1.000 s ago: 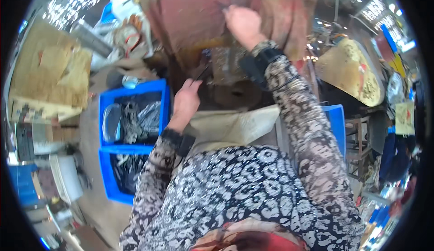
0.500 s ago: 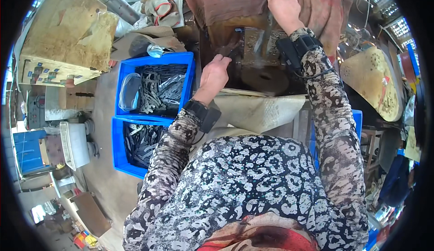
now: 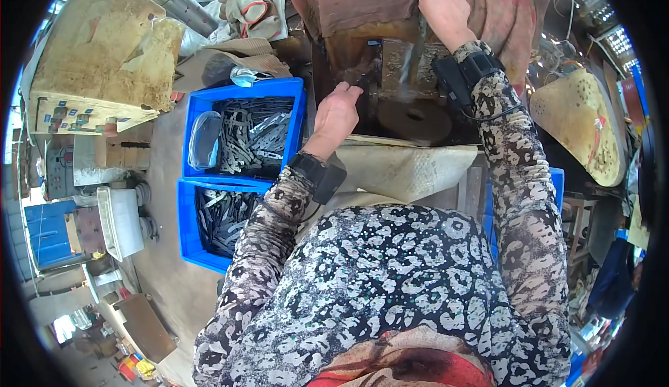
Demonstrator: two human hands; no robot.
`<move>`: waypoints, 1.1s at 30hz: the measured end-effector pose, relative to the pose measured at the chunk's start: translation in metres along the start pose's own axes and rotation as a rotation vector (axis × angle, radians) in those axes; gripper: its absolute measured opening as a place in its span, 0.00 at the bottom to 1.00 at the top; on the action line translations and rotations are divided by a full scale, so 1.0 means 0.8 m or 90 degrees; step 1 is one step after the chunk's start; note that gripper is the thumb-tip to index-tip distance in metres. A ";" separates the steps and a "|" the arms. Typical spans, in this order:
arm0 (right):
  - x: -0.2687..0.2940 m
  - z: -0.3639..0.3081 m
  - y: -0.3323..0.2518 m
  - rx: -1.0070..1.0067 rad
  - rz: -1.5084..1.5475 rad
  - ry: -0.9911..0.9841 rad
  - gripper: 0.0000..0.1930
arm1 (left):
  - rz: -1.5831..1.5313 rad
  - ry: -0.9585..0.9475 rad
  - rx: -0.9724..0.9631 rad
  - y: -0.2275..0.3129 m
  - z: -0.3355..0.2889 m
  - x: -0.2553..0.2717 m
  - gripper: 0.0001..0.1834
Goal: The person picks up metal pieces from a blue bin, holds them against a grinding wheel while water flows over them, and then places the finished pieces into a separate blue bin.
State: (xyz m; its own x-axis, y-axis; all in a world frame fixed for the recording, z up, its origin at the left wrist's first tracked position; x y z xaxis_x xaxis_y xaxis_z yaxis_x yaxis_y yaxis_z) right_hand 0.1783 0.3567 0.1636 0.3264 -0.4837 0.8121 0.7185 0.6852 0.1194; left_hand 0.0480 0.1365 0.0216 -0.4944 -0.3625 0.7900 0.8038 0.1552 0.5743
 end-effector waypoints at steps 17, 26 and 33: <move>0.029 -0.006 -0.012 0.000 -0.020 0.092 0.16 | 0.012 -0.035 0.029 -0.006 0.003 -0.007 0.16; -0.008 -0.013 0.008 0.011 -0.035 0.104 0.16 | 0.007 -0.022 0.029 -0.011 0.004 -0.009 0.15; -0.049 -0.012 0.017 0.054 -0.031 0.113 0.15 | 0.018 -0.006 0.016 -0.010 0.005 -0.009 0.15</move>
State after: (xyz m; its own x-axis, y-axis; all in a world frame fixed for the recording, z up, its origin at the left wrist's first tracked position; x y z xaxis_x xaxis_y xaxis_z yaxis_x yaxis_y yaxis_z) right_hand 0.1812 0.3800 0.1284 0.4004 -0.6010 0.6917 0.6848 0.6979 0.2100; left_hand 0.0435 0.1414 0.0124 -0.4746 -0.3484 0.8083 0.8093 0.1885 0.5564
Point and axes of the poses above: each hand's wrist, its own z-axis towards the middle knuckle, its own x-axis out of the back of the hand, y = z × x, the point moved 8 cm from there along z, towards the middle knuckle, and after that the axes turned 15 degrees about x, right-handed, at the moved point
